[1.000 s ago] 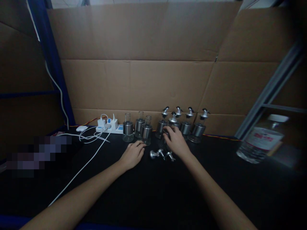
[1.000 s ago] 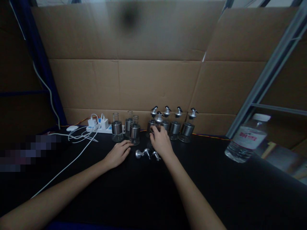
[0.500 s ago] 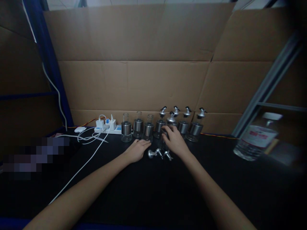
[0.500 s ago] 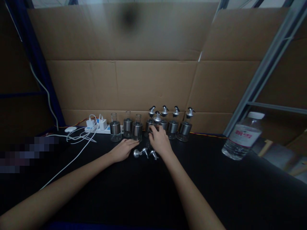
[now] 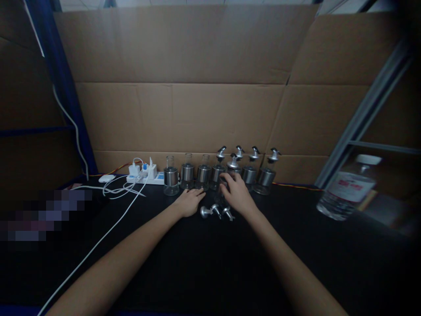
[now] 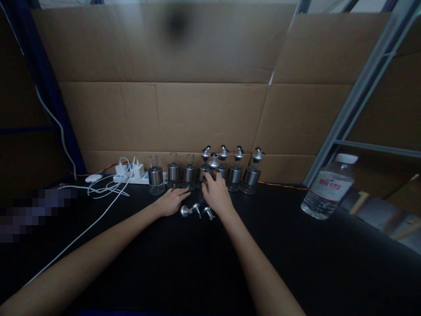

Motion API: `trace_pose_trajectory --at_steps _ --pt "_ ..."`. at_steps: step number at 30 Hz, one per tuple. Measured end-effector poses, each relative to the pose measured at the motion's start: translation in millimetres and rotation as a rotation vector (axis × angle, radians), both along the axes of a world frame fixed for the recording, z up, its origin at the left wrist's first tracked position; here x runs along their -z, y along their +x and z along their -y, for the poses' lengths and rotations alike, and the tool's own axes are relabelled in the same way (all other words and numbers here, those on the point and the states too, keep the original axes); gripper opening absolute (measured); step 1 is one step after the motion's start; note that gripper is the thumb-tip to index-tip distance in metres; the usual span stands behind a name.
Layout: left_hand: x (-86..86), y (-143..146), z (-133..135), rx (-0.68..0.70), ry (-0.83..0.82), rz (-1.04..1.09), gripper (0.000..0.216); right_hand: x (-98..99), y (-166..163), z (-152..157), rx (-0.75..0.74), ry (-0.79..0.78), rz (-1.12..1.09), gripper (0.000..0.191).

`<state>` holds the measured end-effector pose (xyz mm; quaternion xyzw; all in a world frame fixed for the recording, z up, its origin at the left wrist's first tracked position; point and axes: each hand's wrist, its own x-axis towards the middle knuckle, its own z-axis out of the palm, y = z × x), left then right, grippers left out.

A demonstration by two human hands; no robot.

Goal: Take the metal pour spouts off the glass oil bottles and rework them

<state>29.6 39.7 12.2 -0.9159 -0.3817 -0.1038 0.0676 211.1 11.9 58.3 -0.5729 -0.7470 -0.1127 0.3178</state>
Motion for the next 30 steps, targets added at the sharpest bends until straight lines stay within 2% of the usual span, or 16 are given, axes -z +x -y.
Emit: trace_pose_trajectory --at_steps 4,11,16,22,26,28,30 --pt "4.4 0 -3 -0.047 -0.055 0.047 0.047 4.3 -2 -1 -0.028 0.014 -0.048 0.028" --pt "14.2 -3 -7 -0.030 -0.136 0.325 0.042 12.2 -2 -7 -0.038 0.036 -0.083 0.036" --pt "16.1 -11 -4 -0.098 -0.163 0.534 0.040 12.9 1 -7 -0.048 0.096 -0.133 0.034" --pt "23.1 -26 4 -0.228 -0.224 0.885 0.033 1.0 -4 2 -0.115 0.296 -0.261 0.033" --pt "26.1 -30 10 -0.307 -0.281 1.112 0.043 -6.2 -24 15 -0.223 0.402 -0.371 0.034" --pt "23.2 -31 12 -0.320 -0.338 1.330 0.047 -6.6 -37 21 -0.294 0.384 -0.415 0.037" --pt "18.1 -31 16 -0.274 -0.372 1.565 0.049 -5.4 -49 26 -0.376 0.318 -0.425 0.037"
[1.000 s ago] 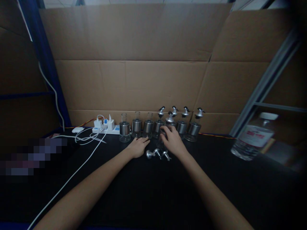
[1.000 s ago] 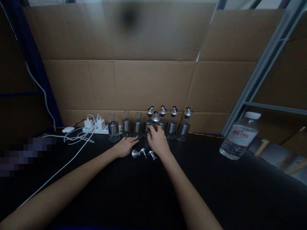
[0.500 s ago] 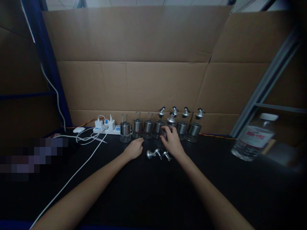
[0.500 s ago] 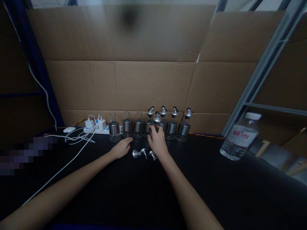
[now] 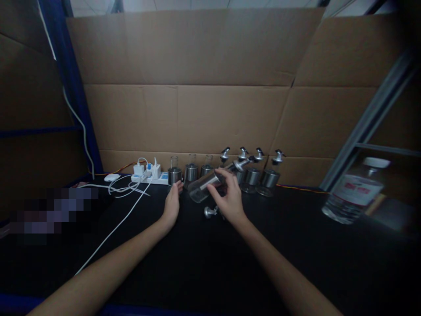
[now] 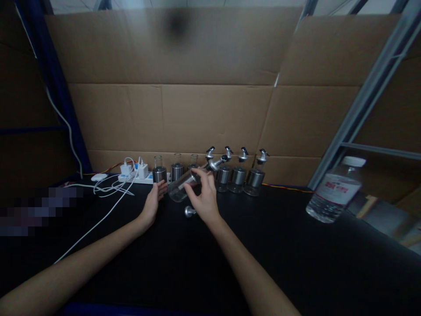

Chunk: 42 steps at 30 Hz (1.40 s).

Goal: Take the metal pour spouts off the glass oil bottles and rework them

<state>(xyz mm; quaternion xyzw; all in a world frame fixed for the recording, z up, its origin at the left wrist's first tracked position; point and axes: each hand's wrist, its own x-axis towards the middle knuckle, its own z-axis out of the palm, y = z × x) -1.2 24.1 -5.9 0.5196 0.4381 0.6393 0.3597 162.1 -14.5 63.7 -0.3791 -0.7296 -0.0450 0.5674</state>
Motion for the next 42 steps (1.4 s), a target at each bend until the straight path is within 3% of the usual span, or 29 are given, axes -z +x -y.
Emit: trace_pose_trajectory --at_steps 4,10,13,16,18,23,27,29,34,37,42 --pt "-10.4 1 12 -0.009 0.154 0.027 0.048 4.4 -16 7 -0.123 -0.078 0.104 0.036" --pt "-18.8 3 33 0.193 0.334 -0.460 0.040 11.3 -23 9 -0.201 -0.169 0.207 0.037" --pt "-19.6 1 32 0.242 0.351 -0.539 0.055 14.1 -22 7 -0.210 -0.175 0.217 0.036" --pt "-18.7 -2 28 0.316 0.396 -0.590 0.083 14.6 -21 5 -0.215 -0.186 0.219 0.035" --pt "-17.7 -3 25 0.310 0.408 -0.594 0.086 12.2 -20 4 -0.245 -0.199 0.227 0.034" --pt "-15.1 -4 18 0.185 0.278 -0.569 0.066 -5.6 -6 0 -0.375 -0.230 0.266 0.023" --pt "-13.0 -7 12 0.103 0.187 -0.535 0.066 -19.0 19 -6 -0.280 -0.222 0.142 0.020" --pt "-11.9 -8 10 0.085 0.178 -0.531 0.068 -20.9 29 -8 -0.244 -0.237 0.183 0.019" --pt "-11.2 -9 10 0.089 0.190 -0.536 0.067 -12.9 32 -7 -0.237 -0.325 0.525 0.017" --pt "-12.5 -8 12 0.093 0.190 -0.532 0.066 -3.7 22 -3 -0.210 -0.398 0.718 0.027" --pt "-13.4 -7 12 0.097 0.195 -0.518 0.065 11.9 10 0 -0.116 -0.486 0.886 0.036"
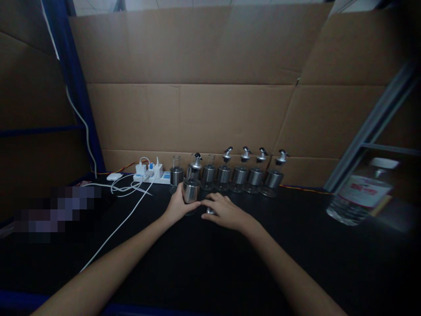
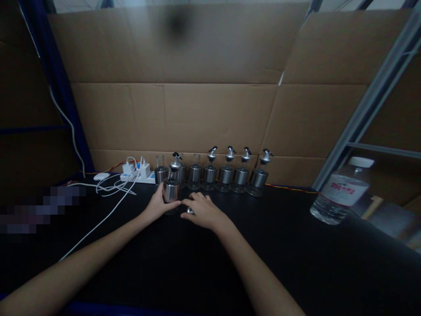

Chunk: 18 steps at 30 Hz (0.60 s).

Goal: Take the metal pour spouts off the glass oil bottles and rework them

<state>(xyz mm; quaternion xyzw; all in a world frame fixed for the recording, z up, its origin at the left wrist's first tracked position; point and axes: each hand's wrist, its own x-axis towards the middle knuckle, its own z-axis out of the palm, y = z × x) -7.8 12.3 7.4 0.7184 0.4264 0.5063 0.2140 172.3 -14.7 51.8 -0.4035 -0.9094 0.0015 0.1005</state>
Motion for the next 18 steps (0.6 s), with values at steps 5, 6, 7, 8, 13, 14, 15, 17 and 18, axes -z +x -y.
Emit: trace_pose_trajectory --at_steps 5,6,7,8,13,14,15,17,18 --pt "1.8 0 -1 0.009 -0.010 -0.006 0.065 9.1 0 -5 0.094 -0.022 0.071 0.037" --pt "1.9 0 -1 0.016 -0.015 -0.006 0.066 10.1 1 -7 0.118 -0.022 0.077 0.039" --pt "1.9 1 0 0.024 -0.020 -0.006 0.066 10.9 3 -9 0.143 -0.022 0.081 0.040" --pt "1.8 1 0 0.037 -0.024 -0.005 0.067 11.7 6 -11 0.168 -0.027 0.083 0.042" --pt "-0.9 3 4 0.126 -0.053 -0.034 0.069 16.0 24 -24 0.263 -0.091 0.064 0.047" --pt "-1.5 3 5 0.134 -0.055 -0.044 0.069 16.8 28 -27 0.279 -0.106 0.061 0.047" --pt "-2.1 3 6 0.137 -0.055 -0.055 0.069 17.4 31 -29 0.291 -0.121 0.059 0.047" --pt "-3.1 3 7 0.133 -0.046 -0.074 0.068 17.9 37 -32 0.304 -0.153 0.052 0.046" --pt "-3.6 3 8 0.126 -0.035 -0.082 0.067 17.5 39 -33 0.304 -0.163 0.042 0.047"
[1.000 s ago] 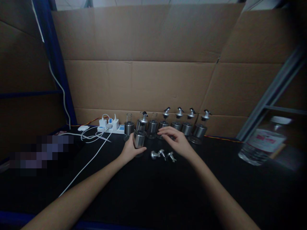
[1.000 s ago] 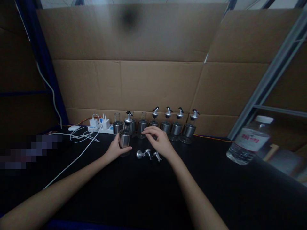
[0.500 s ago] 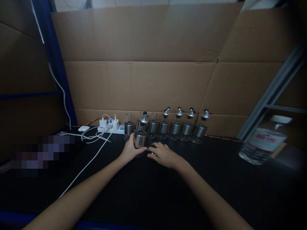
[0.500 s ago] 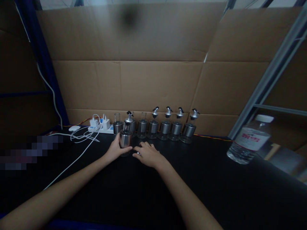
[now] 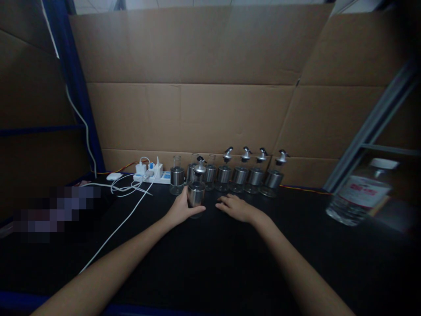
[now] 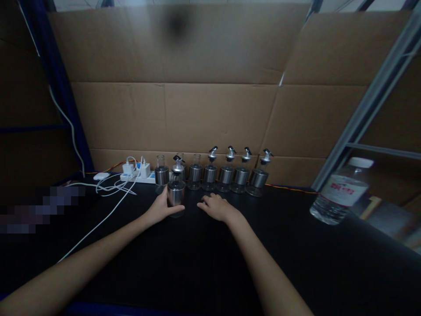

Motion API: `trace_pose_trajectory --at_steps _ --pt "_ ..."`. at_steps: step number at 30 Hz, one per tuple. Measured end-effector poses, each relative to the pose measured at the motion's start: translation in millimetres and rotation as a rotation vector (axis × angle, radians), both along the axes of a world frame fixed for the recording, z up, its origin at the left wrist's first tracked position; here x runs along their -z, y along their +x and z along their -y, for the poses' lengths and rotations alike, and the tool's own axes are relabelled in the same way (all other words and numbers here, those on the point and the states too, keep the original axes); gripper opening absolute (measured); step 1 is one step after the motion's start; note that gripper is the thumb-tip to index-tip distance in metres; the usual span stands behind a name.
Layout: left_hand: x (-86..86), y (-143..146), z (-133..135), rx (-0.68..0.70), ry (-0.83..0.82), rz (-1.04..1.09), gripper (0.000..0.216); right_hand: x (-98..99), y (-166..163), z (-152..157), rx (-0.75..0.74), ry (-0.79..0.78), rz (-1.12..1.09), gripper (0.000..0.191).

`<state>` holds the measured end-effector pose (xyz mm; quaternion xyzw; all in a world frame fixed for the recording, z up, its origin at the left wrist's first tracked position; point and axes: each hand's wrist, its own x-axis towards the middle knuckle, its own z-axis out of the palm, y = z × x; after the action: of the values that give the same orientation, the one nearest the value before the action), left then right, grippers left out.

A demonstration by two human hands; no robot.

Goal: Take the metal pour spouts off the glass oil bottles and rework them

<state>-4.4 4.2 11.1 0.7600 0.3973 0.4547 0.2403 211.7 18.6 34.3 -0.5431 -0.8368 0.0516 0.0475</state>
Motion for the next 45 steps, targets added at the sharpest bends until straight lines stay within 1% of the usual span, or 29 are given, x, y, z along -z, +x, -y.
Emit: trace_pose_trajectory --at_steps 3,5,7,8,10,13,15,18,19,20,22,24,28,34,38,41,43,45 --pt "-1.4 1 2 -0.032 0.070 -0.011 0.063 -4.6 1 1 -0.003 0.045 -0.070 0.050" --pt "-2.4 1 4 -0.057 0.137 -0.012 0.060 -10.9 -2 4 0.006 0.156 -0.157 0.050" --pt "-3.2 2 5 -0.086 0.201 -0.017 0.058 -18.9 -7 9 0.008 0.310 -0.282 0.048" --pt "-3.6 2 6 -0.101 0.224 -0.026 0.057 -23.1 -9 13 -0.010 0.389 -0.362 0.046" --pt "-4.3 3 8 -0.125 0.247 -0.062 0.056 -30.6 -13 21 -0.095 0.512 -0.527 0.045" --pt "-5.4 4 11 -0.143 0.245 -0.133 0.056 -38.2 -19 35 -0.215 0.625 -0.719 0.046" --pt "-6.6 4 12 -0.151 0.251 -0.182 0.058 -41.3 -22 42 -0.246 0.704 -0.762 0.043" --pt "-8.1 5 14 -0.153 0.285 -0.246 0.059 -44.7 -27 47 -0.182 0.847 -0.728 0.020" --pt "-8.4 5 15 -0.152 0.297 -0.258 0.060 -45.7 -28 47 -0.152 0.886 -0.712 0.015" --pt "-8.5 5 15 -0.152 0.307 -0.267 0.061 -46.5 -29 47 -0.125 0.915 -0.703 0.016" --pt "-8.2 5 15 -0.156 0.316 -0.278 0.062 -47.7 -29 46 -0.080 0.932 -0.700 0.023" --pt "-7.6 6 14 -0.161 0.318 -0.283 0.062 -48.1 -28 44 -0.051 0.903 -0.709 0.027" --pt "-6.7 6 13 -0.163 0.324 -0.284 0.061 -47.2 -27 43 -0.042 0.786 -0.749 0.032" --pt "-6.6 5 12 -0.157 0.336 -0.292 0.059 -43.2 -24 37 -0.023 0.589 -0.916 0.030" --pt "-6.7 5 12 -0.150 0.337 -0.297 0.060 -40.2 -24 33 0.003 0.529 -0.988 0.032" --pt "-6.7 5 12 -0.155 0.337 -0.299 0.060 -40.7 -26 34 0.019 0.552 -0.989 0.033" --pt "-6.8 6 12 -0.164 0.333 -0.309 0.060 -42.5 -28 37 0.020 0.633 -0.933 0.032" --pt "-7.1 6 11 -0.176 0.323 -0.334 0.061 -44.8 -29 40 0.001 0.752 -0.822 0.031"
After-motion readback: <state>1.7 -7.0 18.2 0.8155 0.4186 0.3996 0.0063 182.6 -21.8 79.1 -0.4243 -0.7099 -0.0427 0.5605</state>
